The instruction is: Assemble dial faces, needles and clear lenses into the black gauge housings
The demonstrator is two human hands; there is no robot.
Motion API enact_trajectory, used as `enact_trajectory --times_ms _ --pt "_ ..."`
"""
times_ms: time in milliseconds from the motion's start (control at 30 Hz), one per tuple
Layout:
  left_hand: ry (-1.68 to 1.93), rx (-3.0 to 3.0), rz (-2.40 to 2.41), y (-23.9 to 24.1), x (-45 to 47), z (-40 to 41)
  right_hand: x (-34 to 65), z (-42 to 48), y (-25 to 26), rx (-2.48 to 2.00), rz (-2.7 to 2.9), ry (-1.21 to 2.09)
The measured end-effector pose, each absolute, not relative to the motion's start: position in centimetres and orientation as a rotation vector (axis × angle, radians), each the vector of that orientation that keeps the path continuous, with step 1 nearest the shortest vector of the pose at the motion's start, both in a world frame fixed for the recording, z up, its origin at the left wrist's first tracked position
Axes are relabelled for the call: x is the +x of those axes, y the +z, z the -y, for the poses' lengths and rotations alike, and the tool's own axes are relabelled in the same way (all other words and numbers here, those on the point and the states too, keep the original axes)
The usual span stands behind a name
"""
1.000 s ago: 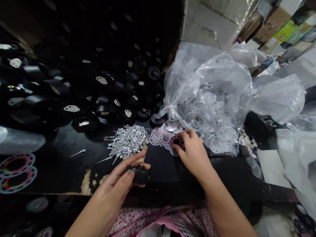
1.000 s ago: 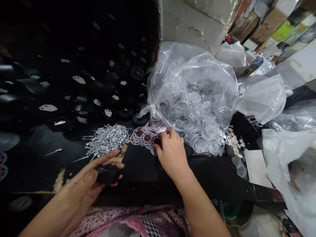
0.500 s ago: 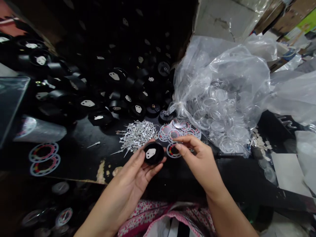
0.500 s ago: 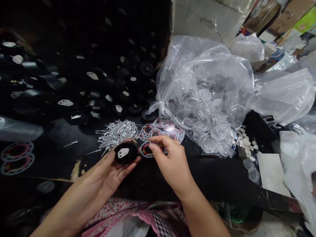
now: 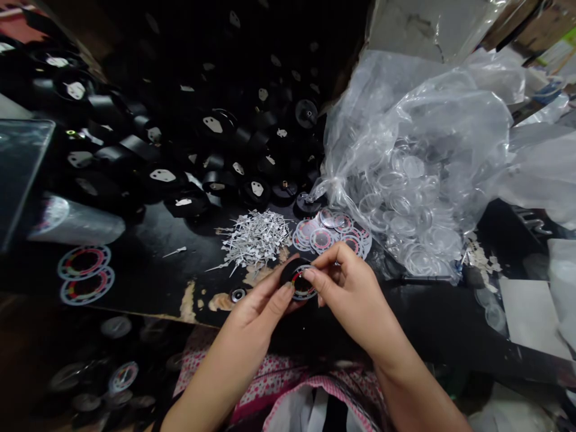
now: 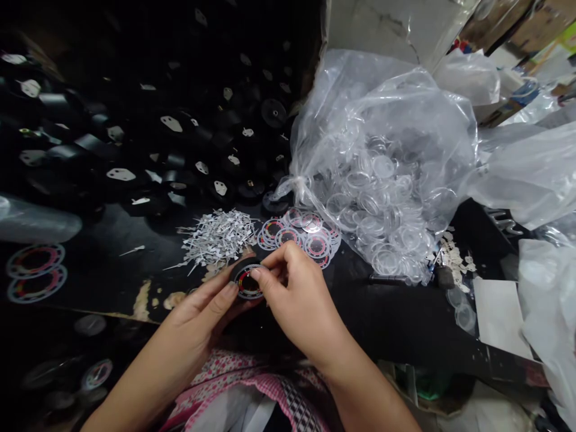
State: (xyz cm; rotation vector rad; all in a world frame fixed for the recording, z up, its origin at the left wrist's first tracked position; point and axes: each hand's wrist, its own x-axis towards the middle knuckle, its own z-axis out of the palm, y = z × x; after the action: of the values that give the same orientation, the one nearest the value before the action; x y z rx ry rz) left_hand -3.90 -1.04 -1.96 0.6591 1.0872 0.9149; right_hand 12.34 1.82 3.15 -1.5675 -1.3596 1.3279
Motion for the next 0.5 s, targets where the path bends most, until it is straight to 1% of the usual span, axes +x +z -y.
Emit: enact_trajectory --times_ms 67,233,333,433,500 --pt "0.917 0.659 -1.08 -1.8 -3.8 0.9 12.3 -2.0 2.9 -1.576 1.336 1.356" --pt "0.949 0.7 -1.115 -1.5 -3.6 1.0 12.1 -1.4 2.5 -1.635 1.452 1.258" --pt "0.925 0.831 -1.209 -1.4 -4.3 1.6 12.0 -0.6 2.6 -1.613 1.501 1.327" --pt "0.92 0.899 -1.319 -1.8 -6.1 2.5 11.8 -0.6 3.0 -1.5 1.718 1.379" --pt "0.973 0.787 -1.371 -2.1 -7.4 2.8 11.2 -1.3 3.0 -1.486 1.951 1.262"
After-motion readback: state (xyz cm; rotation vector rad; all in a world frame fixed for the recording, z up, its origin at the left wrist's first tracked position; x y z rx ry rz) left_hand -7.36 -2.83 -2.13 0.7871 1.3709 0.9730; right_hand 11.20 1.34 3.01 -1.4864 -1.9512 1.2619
